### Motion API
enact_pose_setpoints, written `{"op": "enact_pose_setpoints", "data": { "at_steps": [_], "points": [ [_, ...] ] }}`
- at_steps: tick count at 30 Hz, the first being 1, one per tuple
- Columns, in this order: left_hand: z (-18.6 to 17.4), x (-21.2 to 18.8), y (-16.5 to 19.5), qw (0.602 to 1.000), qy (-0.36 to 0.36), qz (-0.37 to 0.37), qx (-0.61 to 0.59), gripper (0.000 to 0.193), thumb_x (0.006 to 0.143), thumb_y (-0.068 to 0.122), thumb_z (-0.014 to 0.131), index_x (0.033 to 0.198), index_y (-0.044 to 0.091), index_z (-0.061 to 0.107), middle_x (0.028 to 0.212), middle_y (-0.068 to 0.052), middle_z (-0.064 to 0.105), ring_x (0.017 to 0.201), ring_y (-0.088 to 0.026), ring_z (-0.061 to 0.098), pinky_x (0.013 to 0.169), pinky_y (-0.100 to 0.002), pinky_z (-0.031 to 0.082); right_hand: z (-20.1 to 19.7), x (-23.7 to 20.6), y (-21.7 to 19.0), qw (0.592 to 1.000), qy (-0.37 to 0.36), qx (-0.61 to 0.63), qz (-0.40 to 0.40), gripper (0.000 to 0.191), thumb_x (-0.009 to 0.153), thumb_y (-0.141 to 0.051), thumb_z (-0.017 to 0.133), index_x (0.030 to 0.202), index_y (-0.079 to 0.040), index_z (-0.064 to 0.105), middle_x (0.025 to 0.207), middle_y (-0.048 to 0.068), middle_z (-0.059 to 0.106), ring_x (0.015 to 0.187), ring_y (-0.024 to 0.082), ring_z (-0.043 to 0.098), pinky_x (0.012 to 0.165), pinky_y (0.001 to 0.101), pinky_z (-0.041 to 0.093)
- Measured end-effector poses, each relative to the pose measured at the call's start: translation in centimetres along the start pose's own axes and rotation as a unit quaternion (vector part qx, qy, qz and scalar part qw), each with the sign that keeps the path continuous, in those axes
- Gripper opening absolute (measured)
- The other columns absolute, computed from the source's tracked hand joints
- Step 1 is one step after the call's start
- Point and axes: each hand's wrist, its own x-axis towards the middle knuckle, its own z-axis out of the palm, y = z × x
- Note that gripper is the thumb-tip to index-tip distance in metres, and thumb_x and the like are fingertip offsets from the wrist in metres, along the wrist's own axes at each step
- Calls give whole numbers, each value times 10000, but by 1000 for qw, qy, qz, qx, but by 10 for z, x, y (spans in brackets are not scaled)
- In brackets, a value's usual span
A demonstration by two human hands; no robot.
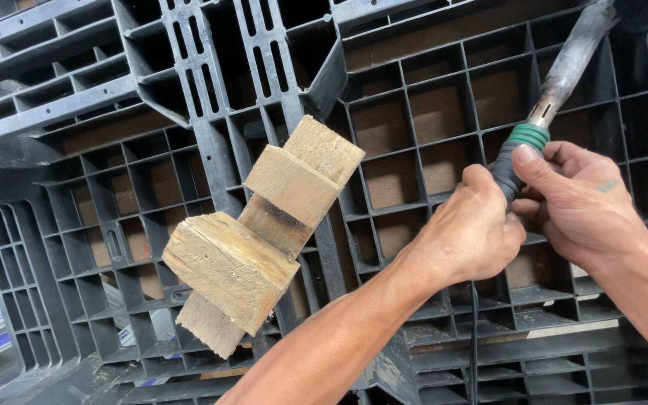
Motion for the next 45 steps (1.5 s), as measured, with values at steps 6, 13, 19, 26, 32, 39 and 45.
{"op": "enact_pose_setpoints", "data": {
  "at_steps": [6, 13, 19, 26, 32, 39, 45],
  "points": [
    [-3, 1, 4, 1000, -6, -3, -8, 617, 799, 63, 558, 1242, -307, 340, 813, -351, 663, 651, -343, 762, 497, -331, 620, 1, 0, -5, 1000, 6, -12, -8, 333, 980, -296, 701, 1140, -23, 599, 844, 55, 625, 657, 73, 610, 558, 182, 541],
    [-7, 13, 4, 1000, -2, -6, -13, 616, 788, 55, 556, 1240, -300, 333, 803, -343, 687, 673, -330, 769, 541, -328, 631, -1, 14, -3, 999, -15, 29, -14, 360, 1000, -326, 717, 1146, -9, 626, 845, 35, 604, 639, 65, 564, 565, 192, 524],
    [-5, 10, 0, 1000, -4, 4, -6, 606, 795, 58, 553, 1234, -303, 342, 813, -341, 692, 690, -332, 774, 571, -332, 635, -1, 11, -1, 999, -16, 39, -15, 365, 993, -318, 713, 1146, -4, 606, 860, 42, 616, 659, 72, 579, 571, 204, 530],
    [-5, 2, 3, 1000, -10, -11, -4, 619, 794, 70, 551, 1254, -289, 344, 858, -365, 676, 708, -357, 776, 563, -353, 646, -1, 3, -2, 999, -11, 24, -22, 355, 992, -303, 700, 1161, -6, 604, 877, 47, 633, 684, 73, 598, 572, 195, 535],
    [-8, 13, 2, 1000, 19, 16, -6, 608, 800, 77, 572, 1219, -304, 350, 903, -362, 665, 781, -359, 772, 651, -355, 641, -2, 13, -3, 999, -14, 12, -43, 367, 1024, -326, 713, 1162, 1, 621, 862, 45, 613, 661, 74, 574, 557, 192, 526],
    [-7, 16, 1, 1000, 3, 0, 14, 615, 794, 84, 557, 1227, -300, 348, 856, -340, 701, 770, -340, 778, 667, -351, 630, -1, 15, 0, 997, -28, 61, -31, 372, 990, -322, 713, 1139, 3, 610, 866, 27, 618, 681, 52, 572, 589, 177, 533],
    [-9, 4, 4, 1000, -13, -13, 8, 641, 791, 91, 556, 1231, -311, 319, 849, -333, 701, 761, -343, 776, 645, -361, 630, -1, 4, 3, 999, -10, 39, -7, 357, 992, -322, 708, 1141, -13, 610, 861, 33, 611, 687, 68, 571, 593, 193, 526]
  ]
}}
